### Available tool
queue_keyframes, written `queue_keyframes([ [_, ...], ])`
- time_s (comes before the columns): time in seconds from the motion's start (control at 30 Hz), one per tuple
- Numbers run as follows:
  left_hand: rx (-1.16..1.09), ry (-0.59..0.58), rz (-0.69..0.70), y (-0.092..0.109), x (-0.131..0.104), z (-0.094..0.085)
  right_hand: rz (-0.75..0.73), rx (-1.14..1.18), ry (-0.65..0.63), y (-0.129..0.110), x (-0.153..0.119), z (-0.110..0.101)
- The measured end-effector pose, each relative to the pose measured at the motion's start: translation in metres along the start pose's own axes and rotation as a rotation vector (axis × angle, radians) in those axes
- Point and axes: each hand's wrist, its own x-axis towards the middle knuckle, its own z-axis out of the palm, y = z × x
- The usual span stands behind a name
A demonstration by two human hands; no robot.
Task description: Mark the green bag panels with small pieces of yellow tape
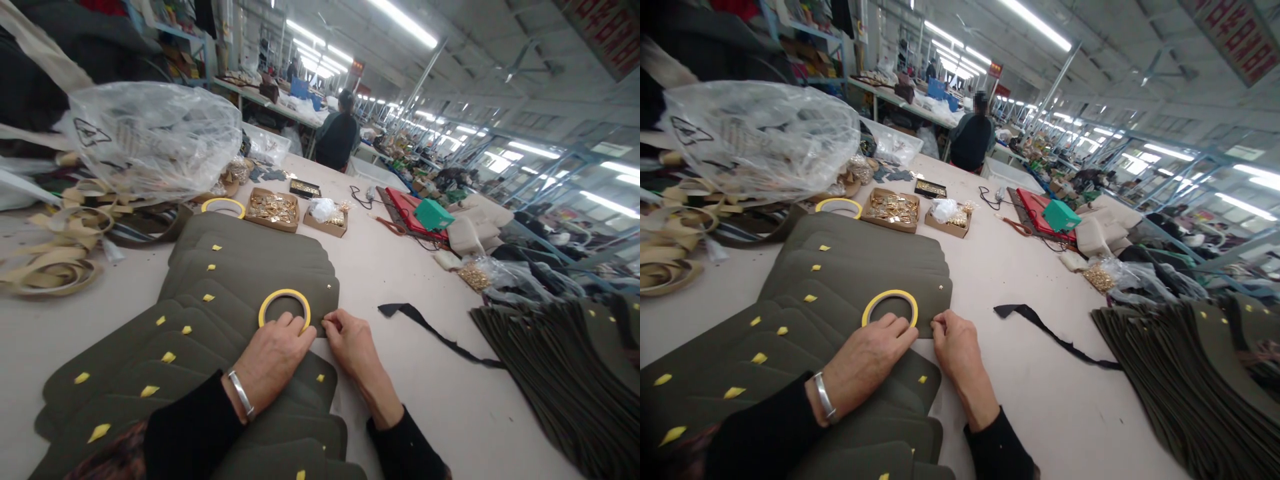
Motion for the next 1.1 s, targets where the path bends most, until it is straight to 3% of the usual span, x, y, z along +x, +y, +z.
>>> queue_keyframes([
  [0.13,0.019,0.009,-0.022,-0.001,-0.003,0.001,0.071,0.204,0.018,0.011,-0.004,-0.009],
  [0.2,0.025,0.008,-0.019,-0.001,-0.003,0.001,-0.064,0.209,0.053,0.014,-0.009,-0.013],
  [0.3,0.042,0.012,-0.007,-0.001,-0.003,-0.001,-0.381,0.017,0.03,0.015,-0.014,-0.015],
  [0.37,0.054,0.014,-0.003,-0.002,-0.002,-0.002,-0.459,-0.106,-0.009,0.013,-0.013,-0.012],
  [0.47,0.058,0.012,0.009,-0.003,0.0,-0.003,-0.353,-0.183,-0.008,0.009,-0.008,-0.006],
  [0.7,-0.084,-0.048,0.015,-0.009,0.0,-0.014,-0.034,-0.07,-0.051,0.001,0.0,-0.005],
  [0.77,-0.133,-0.051,0.007,-0.012,-0.002,-0.017,0.012,-0.011,-0.169,-0.001,-0.003,-0.011],
  [0.9,-0.216,0.012,0.064,-0.018,-0.004,-0.016,0.052,0.214,-0.615,-0.002,-0.011,-0.026],
  [0.93,-0.24,0.038,0.075,-0.019,-0.004,-0.014,0.037,0.258,-0.672,-0.001,-0.013,-0.029],
  [1.0,-0.295,0.11,0.086,-0.021,-0.005,-0.01,0.004,0.326,-0.602,-0.001,-0.016,-0.032],
  [1.1,-0.355,0.211,0.121,-0.024,-0.006,-0.004,-0.017,0.421,-0.232,-0.001,-0.019,-0.03],
])
